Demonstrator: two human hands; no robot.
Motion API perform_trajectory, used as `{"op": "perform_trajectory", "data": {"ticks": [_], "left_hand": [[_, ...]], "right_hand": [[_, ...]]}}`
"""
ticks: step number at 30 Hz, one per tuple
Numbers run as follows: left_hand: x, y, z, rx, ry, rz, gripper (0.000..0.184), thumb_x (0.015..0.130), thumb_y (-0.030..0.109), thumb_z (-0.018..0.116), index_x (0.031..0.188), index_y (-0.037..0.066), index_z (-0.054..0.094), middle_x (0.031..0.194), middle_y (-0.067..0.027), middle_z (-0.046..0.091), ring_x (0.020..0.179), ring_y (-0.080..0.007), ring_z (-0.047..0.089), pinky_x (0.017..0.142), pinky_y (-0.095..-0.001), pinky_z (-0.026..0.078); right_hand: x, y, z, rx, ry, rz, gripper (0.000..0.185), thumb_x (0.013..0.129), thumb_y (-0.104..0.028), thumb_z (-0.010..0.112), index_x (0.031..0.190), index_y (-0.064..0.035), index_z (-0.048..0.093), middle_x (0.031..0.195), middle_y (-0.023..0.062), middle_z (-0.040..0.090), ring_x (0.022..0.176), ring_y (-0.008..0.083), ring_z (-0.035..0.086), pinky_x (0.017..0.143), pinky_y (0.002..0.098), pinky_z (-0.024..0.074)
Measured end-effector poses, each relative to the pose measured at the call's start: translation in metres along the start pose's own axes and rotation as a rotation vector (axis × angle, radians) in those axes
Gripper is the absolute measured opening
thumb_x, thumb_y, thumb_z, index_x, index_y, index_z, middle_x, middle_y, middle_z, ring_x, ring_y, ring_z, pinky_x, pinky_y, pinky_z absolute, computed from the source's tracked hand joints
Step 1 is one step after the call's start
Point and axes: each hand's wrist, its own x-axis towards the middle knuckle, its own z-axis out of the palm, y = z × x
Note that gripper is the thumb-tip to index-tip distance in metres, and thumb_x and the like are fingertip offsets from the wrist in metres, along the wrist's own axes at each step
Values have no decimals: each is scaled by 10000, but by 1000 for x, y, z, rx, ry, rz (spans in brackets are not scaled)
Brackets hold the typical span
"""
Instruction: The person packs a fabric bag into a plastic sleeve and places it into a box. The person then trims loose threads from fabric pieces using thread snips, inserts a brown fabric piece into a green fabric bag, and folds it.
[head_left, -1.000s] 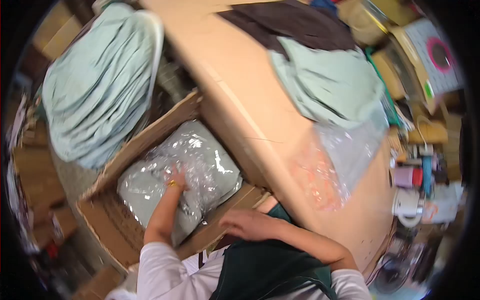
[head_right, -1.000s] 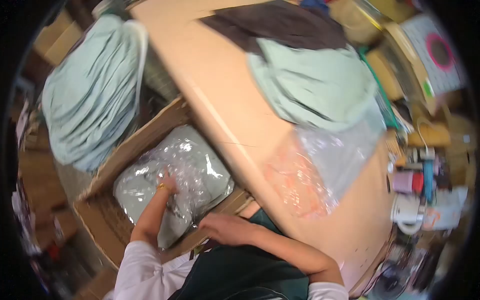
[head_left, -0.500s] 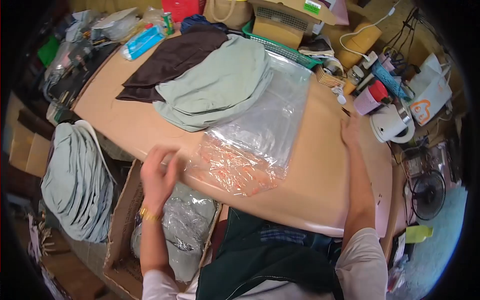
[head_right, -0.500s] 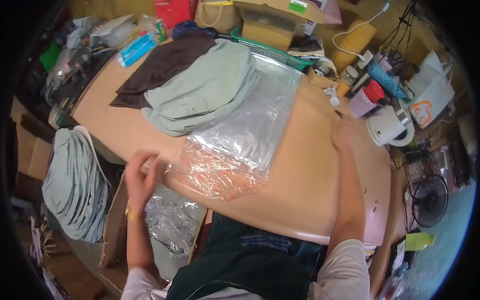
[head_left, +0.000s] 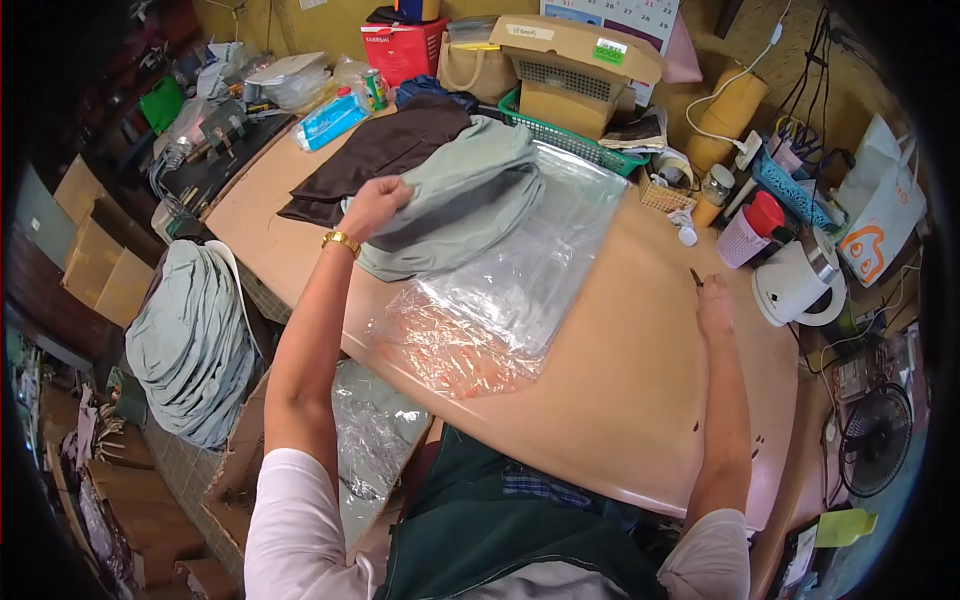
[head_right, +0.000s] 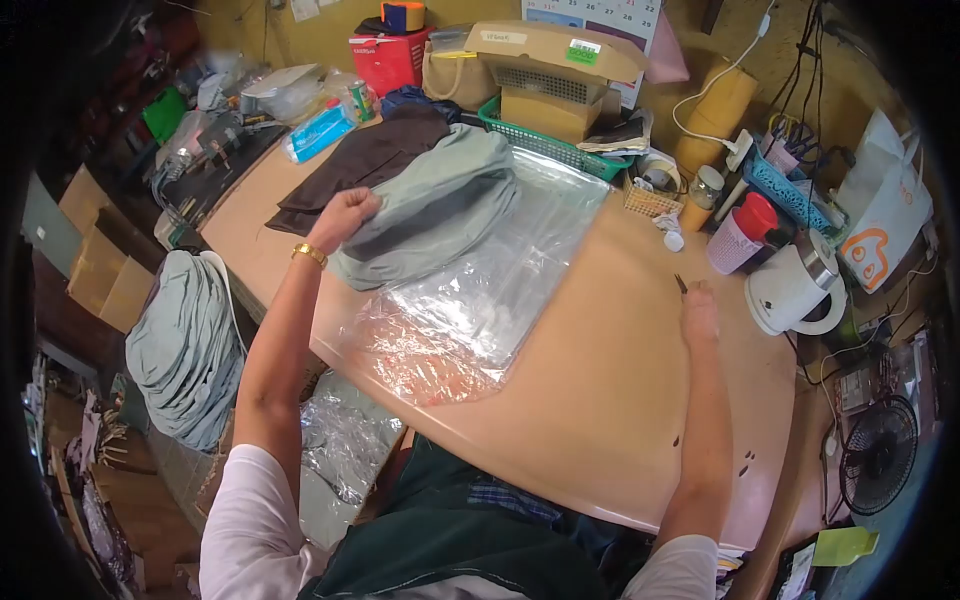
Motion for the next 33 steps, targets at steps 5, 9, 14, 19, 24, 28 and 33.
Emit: {"op": "perform_trajectory", "data": {"ticks": [5,9,14,19,24,28,33], "left_hand": [[-62,136,55,100,-39,378,327,950,178,511,1217,17,608,974,-101,676,856,-175,618,815,-307,481],[-184,211,160,214,-333,761,410,960,351,474,1267,92,557,1304,-139,494,1212,-280,429,1014,-537,292],[-227,164,212,527,-184,665,606,937,465,506,1432,132,401,1509,-175,345,1397,-345,313,1101,-645,186],[-261,147,230,477,-333,605,736,920,533,512,1510,159,281,1566,-153,228,1449,-352,208,1086,-686,156],[-274,123,211,348,-471,726,536,946,416,529,1408,158,444,1519,-116,338,1417,-285,303,1114,-579,233],[-221,115,138,-10,-32,588,302,778,-23,595,1066,51,648,1086,-134,657,939,-315,641,827,-385,517],[-120,-12,50,762,408,242,552,708,99,718,1244,80,588,1300,-187,553,1220,-368,518,964,-484,460]], "right_hand": [[20,70,33,403,46,132,128,942,-118,559,994,-2,568,829,127,571,709,236,585,598,345,478],[-27,11,-116,1650,335,307,277,1040,-254,425,1139,-58,593,737,-16,496,612,33,432,529,187,336],[-154,-71,-160,1017,33,50,388,930,-244,620,1254,-38,565,703,-10,457,605,109,452,567,273,400],[-223,-84,-89,652,-27,-166,525,758,-88,724,1259,-60,572,916,183,659,781,327,654,698,387,516],[-216,-40,-89,627,-74,-326,474,725,-35,709,1188,-50,609,919,193,676,765,351,665,680,392,525],[-211,-46,-89,636,-130,-252,402,738,-50,703,1132,-49,626,822,163,673,697,334,656,640,390,518],[-216,-55,-88,530,39,-271,337,742,-96,693,1072,-65,637,720,142,640,646,322,642,602,404,503]]}}
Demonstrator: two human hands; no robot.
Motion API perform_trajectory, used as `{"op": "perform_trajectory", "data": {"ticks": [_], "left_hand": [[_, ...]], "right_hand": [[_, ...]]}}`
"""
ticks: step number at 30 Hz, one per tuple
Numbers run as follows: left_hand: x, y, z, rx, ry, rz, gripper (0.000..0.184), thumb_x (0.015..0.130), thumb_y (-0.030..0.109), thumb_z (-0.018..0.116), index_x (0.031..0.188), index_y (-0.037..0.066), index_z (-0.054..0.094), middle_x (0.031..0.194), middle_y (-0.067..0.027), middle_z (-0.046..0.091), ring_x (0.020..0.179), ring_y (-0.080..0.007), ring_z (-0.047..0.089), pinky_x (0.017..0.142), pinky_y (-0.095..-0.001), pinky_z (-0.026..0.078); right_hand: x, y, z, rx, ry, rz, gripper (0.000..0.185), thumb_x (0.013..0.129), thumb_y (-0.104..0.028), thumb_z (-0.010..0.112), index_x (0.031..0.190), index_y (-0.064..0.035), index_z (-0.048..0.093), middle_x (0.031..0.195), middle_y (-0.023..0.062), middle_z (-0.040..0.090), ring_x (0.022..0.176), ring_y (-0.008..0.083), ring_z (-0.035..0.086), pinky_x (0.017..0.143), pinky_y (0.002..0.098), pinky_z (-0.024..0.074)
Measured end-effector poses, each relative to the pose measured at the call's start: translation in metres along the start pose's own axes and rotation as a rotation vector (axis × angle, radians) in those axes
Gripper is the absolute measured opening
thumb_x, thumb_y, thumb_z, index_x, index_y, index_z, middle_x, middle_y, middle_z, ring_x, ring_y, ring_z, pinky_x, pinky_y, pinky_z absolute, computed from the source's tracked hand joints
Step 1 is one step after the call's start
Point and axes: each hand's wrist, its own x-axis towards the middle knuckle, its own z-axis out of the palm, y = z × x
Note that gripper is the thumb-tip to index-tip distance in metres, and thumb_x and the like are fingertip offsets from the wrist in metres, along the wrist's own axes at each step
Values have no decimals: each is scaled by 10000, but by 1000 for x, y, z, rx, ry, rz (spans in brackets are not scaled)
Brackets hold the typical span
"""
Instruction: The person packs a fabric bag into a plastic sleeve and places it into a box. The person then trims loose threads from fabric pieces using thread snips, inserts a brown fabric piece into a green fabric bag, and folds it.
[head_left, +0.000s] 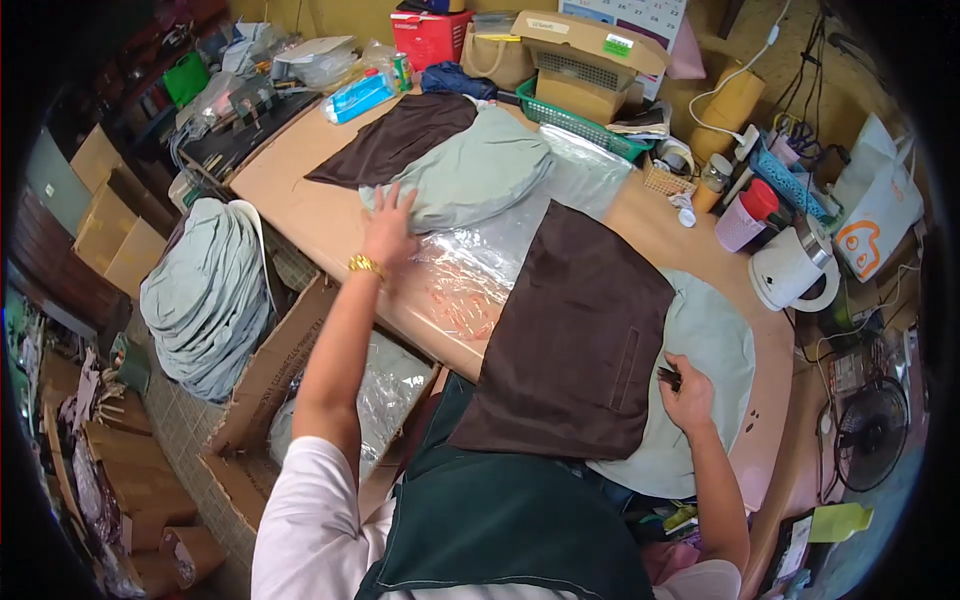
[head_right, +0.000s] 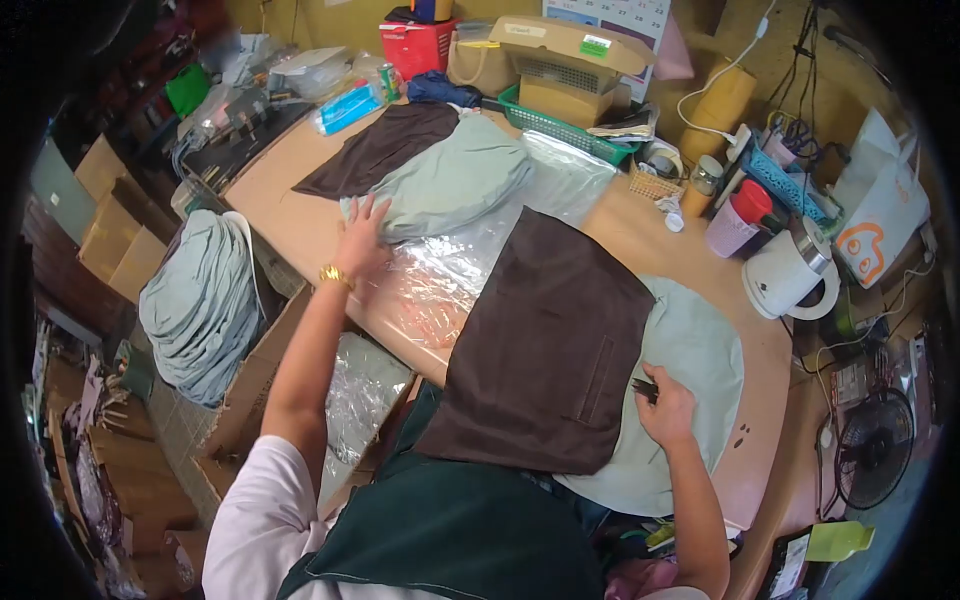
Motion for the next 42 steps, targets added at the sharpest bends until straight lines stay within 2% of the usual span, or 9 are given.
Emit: {"op": "perform_trajectory", "data": {"ticks": [5,11,18,24,27,30,33,38,42], "left_hand": [[55,-78,44,-248,-75,-219,306,829,279,647,1010,36,688,946,-238,668,920,-423,637,818,-488,511],[83,-102,-34,-343,164,-579,515,935,430,538,848,-62,663,754,-234,665,624,-400,652,622,-451,510],[30,-92,-26,-1122,-402,-710,599,984,513,420,1198,-18,595,1084,-113,654,963,-277,645,788,-422,585],[52,-96,-42,-853,-320,-685,489,894,373,488,1186,-1,604,1088,-170,658,969,-278,647,789,-460,530],[46,-59,-41,18,189,-153,522,745,162,631,1239,10,558,1201,-249,566,1034,-426,572,891,-482,475],[31,51,-87,-381,473,197,367,727,-7,601,1093,21,611,1045,-181,595,925,-360,563,835,-439,455],[-15,135,-102,-548,195,317,233,725,-8,652,943,67,680,919,-79,648,883,-257,602,848,-423,436],[-50,151,-203,-833,625,171,188,722,-6,675,883,88,700,819,-70,646,799,-248,607,988,-491,399],[-74,144,-259,-1107,735,492,201,744,31,671,939,81,678,886,-82,633,857,-258,597,993,-478,402]], "right_hand": [[-1,1,1,-27,15,15,343,732,-90,686,1071,-70,635,713,139,635,643,323,639,598,409,501],[-1,0,1,-10,14,13,339,734,-82,683,1070,-74,634,701,136,630,633,318,635,591,405,495],[-1,1,1,0,14,5,342,734,-84,686,1071,-70,631,696,142,629,635,312,639,601,398,497],[0,-2,-2,2,-17,17,328,756,-101,695,1074,-61,623,711,141,636,659,317,642,617,393,498],[9,9,-11,167,-189,177,321,785,-125,702,1083,-46,612,738,156,641,669,328,643,620,387,492],[35,1,-26,84,-87,332,332,811,-143,703,1111,-40,605,768,170,643,693,334,647,630,387,489],[44,-3,-7,158,123,369,350,803,-114,694,1140,-61,616,798,174,652,723,343,651,650,401,500],[19,24,2,-87,29,60,398,774,-16,656,1166,-79,629,880,192,678,778,320,677,703,359,525],[22,22,-2,26,-2,166,354,775,-39,666,1121,-106,643,848,152,679,765,333,665,673,398,519]]}}
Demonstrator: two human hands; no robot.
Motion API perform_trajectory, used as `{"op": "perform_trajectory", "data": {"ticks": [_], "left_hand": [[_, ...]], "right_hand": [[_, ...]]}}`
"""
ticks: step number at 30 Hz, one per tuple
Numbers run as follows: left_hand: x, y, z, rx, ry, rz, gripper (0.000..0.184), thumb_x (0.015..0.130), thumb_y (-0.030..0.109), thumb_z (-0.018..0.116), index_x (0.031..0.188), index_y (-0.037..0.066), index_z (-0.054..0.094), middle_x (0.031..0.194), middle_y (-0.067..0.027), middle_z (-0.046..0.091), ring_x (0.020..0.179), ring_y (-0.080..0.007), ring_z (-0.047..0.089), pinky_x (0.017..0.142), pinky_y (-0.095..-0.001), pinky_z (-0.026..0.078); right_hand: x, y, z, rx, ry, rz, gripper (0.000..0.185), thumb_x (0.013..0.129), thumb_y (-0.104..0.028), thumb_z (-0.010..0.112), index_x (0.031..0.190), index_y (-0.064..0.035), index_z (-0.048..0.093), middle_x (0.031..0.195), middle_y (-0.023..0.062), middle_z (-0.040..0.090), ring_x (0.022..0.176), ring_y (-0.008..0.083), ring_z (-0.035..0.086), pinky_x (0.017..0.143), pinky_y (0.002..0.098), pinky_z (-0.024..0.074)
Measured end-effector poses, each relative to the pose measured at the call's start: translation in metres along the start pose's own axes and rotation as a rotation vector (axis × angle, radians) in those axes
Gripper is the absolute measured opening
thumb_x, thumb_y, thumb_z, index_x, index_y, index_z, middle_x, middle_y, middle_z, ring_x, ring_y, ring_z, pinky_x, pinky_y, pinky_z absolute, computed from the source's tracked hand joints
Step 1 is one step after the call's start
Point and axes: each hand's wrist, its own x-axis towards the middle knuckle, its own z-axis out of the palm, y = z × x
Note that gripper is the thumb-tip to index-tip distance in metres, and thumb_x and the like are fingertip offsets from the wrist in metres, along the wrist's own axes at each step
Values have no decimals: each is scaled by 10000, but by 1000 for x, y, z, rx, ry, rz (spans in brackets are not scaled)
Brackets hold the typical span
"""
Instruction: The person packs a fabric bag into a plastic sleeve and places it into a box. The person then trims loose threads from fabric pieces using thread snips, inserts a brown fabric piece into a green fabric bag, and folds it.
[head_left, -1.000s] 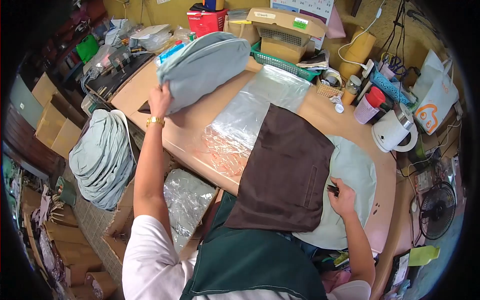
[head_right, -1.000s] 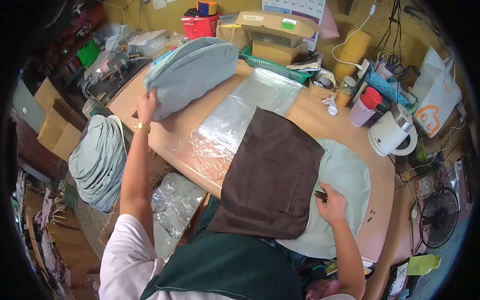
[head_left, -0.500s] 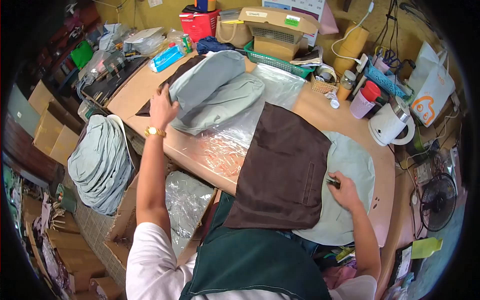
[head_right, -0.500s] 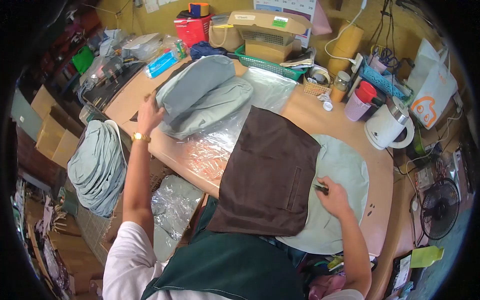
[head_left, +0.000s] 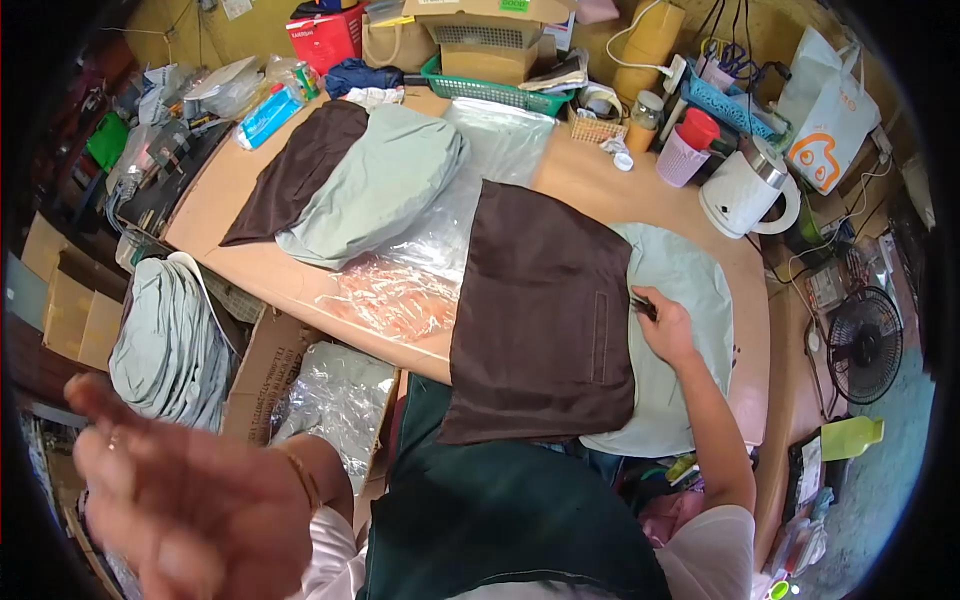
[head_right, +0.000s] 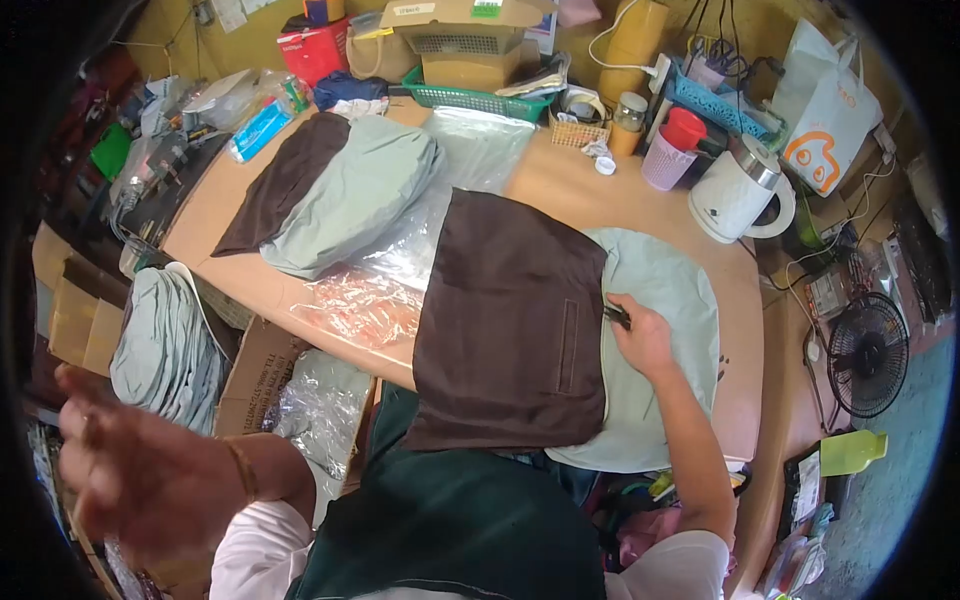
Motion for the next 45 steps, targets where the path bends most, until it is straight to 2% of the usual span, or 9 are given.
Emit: {"op": "perform_trajectory", "data": {"ticks": [20,26,27,29,32,36,39,41,45], "left_hand": [[16,18,8,-411,-264,15,413,855,220,654,1222,48,570,1220,-142,568,1145,-308,545,1015,-413,420],[-52,-23,83,-147,-838,-313,493,889,276,649,1306,38,538,1320,-160,549,1232,-323,530,1022,-393,425],[-82,-33,105,-22,-941,-320,634,876,312,667,1398,41,431,1429,-205,425,1344,-391,390,1079,-483,344],[-166,-42,121,234,-1149,-415,766,887,452,610,1472,51,321,1541,-205,250,1441,-401,190,1119,-610,169],[-202,-39,128,376,-1326,-366,814,895,582,505,1478,44,319,1541,-218,250,1443,-385,199,1119,-616,166],[-197,-50,115,265,-1227,-331,750,886,494,596,1433,26,385,1486,-231,331,1388,-387,305,1116,-554,243],[-148,-79,92,223,-660,-670,586,822,242,731,1283,-33,497,1211,-241,521,1098,-409,530,936,-439,452],[-156,-123,75,321,-530,-830,653,806,254,759,1340,-13,494,1239,-205,520,938,-260,582,776,-344,502],[-127,-157,93,185,-410,-1083,570,842,280,748,1300,-1,560,1127,-110,593,779,-143,562,694,-277,478]], "right_hand": [[-17,5,3,-53,117,-167,283,764,-28,650,1037,-87,697,857,129,684,757,324,663,673,385,525],[26,3,-28,165,-167,64,173,848,-120,667,978,-8,686,782,135,675,695,181,655,643,327,493],[43,-8,-35,91,-173,134,183,866,-147,668,963,7,684,789,144,680,707,154,654,653,314,490],[78,-64,-26,231,-59,109,204,872,-174,667,947,14,684,803,155,685,735,157,659,690,310,500],[121,-112,53,547,128,-119,228,873,-194,661,972,10,675,878,179,696,842,260,689,750,350,512],[141,-137,125,112,-59,-13,228,853,-227,678,951,-21,663,937,177,673,878,317,655,776,392,501],[132,-153,91,366,-207,85,199,846,-209,687,906,-21,661,1011,169,657,882,290,645,777,366,493],[122,-158,71,381,-104,3,172,839,-177,691,890,-16,655,1048,163,647,888,283,641,780,360,491],[99,-178,46,550,97,-248,96,846,-82,685,864,-2,634,1145,140,623,929,244,635,783,332,491]]}}
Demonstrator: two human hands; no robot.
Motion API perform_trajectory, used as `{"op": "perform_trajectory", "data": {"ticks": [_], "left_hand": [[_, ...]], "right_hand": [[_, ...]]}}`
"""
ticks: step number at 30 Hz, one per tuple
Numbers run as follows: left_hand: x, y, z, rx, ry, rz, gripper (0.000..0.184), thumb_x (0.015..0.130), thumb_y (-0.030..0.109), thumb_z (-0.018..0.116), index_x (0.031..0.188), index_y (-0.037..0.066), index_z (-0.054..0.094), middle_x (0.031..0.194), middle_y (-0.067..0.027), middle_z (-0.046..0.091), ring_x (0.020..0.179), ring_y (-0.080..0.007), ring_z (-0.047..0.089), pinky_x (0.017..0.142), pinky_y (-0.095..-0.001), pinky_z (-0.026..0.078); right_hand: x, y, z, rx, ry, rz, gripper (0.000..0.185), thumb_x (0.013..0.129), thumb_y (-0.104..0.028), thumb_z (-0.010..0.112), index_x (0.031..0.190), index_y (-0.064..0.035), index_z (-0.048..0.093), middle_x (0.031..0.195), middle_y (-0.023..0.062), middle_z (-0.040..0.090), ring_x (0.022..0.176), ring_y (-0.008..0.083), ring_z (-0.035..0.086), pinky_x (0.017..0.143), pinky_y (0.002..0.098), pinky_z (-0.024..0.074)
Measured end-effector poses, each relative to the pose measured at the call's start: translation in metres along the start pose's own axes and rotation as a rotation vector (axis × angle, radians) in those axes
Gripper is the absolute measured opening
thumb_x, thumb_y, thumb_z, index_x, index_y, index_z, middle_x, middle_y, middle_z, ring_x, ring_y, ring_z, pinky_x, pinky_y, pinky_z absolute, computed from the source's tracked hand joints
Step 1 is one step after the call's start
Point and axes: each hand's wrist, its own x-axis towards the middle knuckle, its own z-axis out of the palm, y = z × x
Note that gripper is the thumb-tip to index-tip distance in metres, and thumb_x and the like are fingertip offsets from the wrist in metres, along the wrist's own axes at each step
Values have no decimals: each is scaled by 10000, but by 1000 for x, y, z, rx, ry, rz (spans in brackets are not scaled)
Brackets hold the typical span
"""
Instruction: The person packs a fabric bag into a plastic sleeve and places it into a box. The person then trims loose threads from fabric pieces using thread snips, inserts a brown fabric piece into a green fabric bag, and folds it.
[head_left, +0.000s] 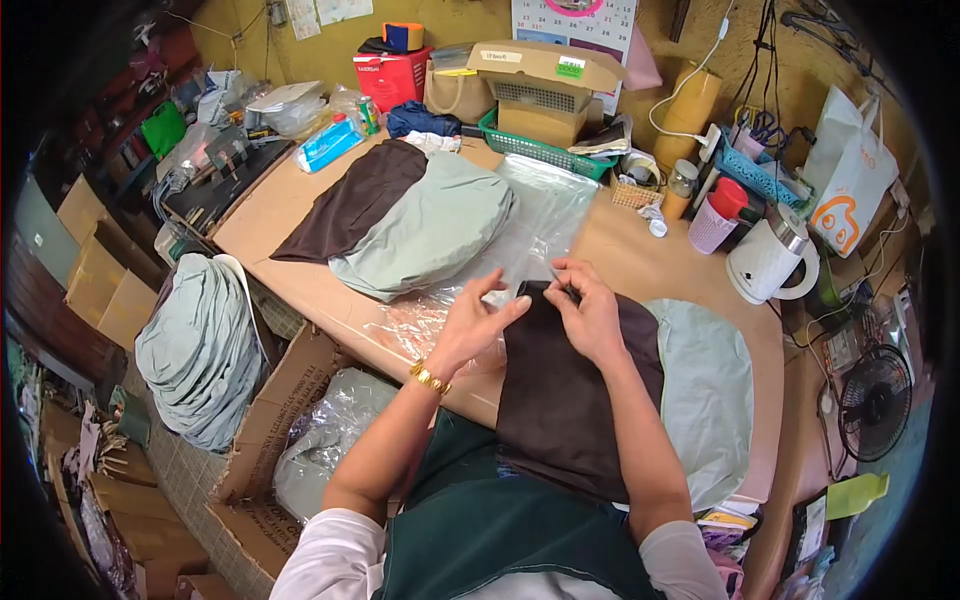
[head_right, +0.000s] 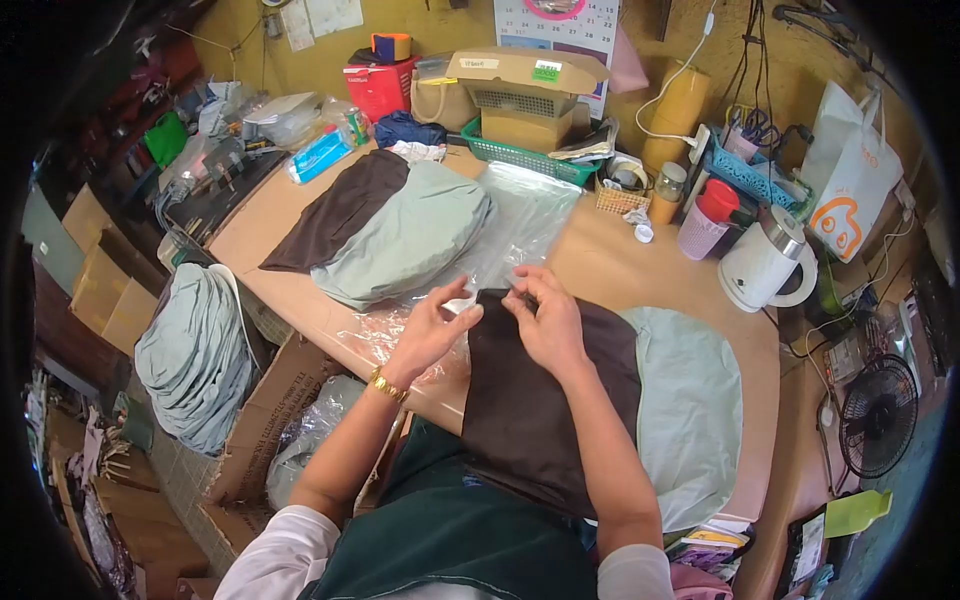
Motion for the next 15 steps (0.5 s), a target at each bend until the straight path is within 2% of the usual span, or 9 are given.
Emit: {"op": "perform_trajectory", "data": {"ticks": [2,3,4,5,8,10,11,13,15], "left_hand": [[9,22,5,-409,-206,-12,408,893,276,707,1205,18,651,959,8,622,656,-35,472,603,-217,411],[9,31,9,-412,-207,-7,408,893,276,707,1205,18,651,959,8,622,656,-35,472,603,-217,411],[8,40,13,-566,-193,-21,323,915,246,679,1155,29,681,905,42,610,642,-14,439,576,-194,371],[6,45,15,-719,-180,-38,250,938,216,651,1105,40,712,851,75,598,627,7,407,549,-172,331],[-5,49,11,-682,-129,-112,207,943,194,647,1061,49,737,826,67,560,659,-14,434,572,-175,347],[-13,51,8,-681,-102,-146,202,940,198,652,1044,51,743,802,77,536,650,-11,420,555,-176,323],[-17,50,5,-717,-65,-129,194,936,198,657,1023,49,746,790,75,534,638,-12,419,545,-179,319],[-24,44,0,-748,-36,-115,187,932,198,662,1003,47,748,778,72,533,627,-14,418,535,-183,315],[-27,35,-5,-809,10,-132,237,951,248,639,1014,38,729,783,62,550,620,-2,418,523,-171,309]], "right_hand": [[-6,-18,-2,117,-3,9,92,860,-75,679,860,3,628,1169,134,616,943,213,629,782,317,488],[-7,-24,-2,236,-5,22,92,873,-68,673,857,8,623,1194,129,608,957,182,622,781,302,486],[-6,-19,5,566,32,89,101,893,-75,666,857,10,624,1089,102,653,914,131,619,755,266,479],[-6,-17,0,564,38,89,101,893,-75,666,857,10,624,1089,102,653,914,131,619,755,266,479],[-9,-19,-14,444,-95,289,107,878,-75,685,857,11,624,884,67,677,794,107,619,703,263,477],[-16,-31,-10,238,18,112,98,856,-68,701,855,-3,627,706,60,638,672,114,599,632,272,465],[-20,-35,-9,133,31,39,102,833,-67,716,858,-12,634,695,98,622,635,130,591,600,288,460],[-23,-53,-9,109,28,12,79,845,-26,694,827,4,623,706,23,640,679,69,551,636,247,450],[-26,-56,-15,65,96,-34,76,843,-21,692,824,5,623,706,28,644,681,70,553,636,248,451]]}}
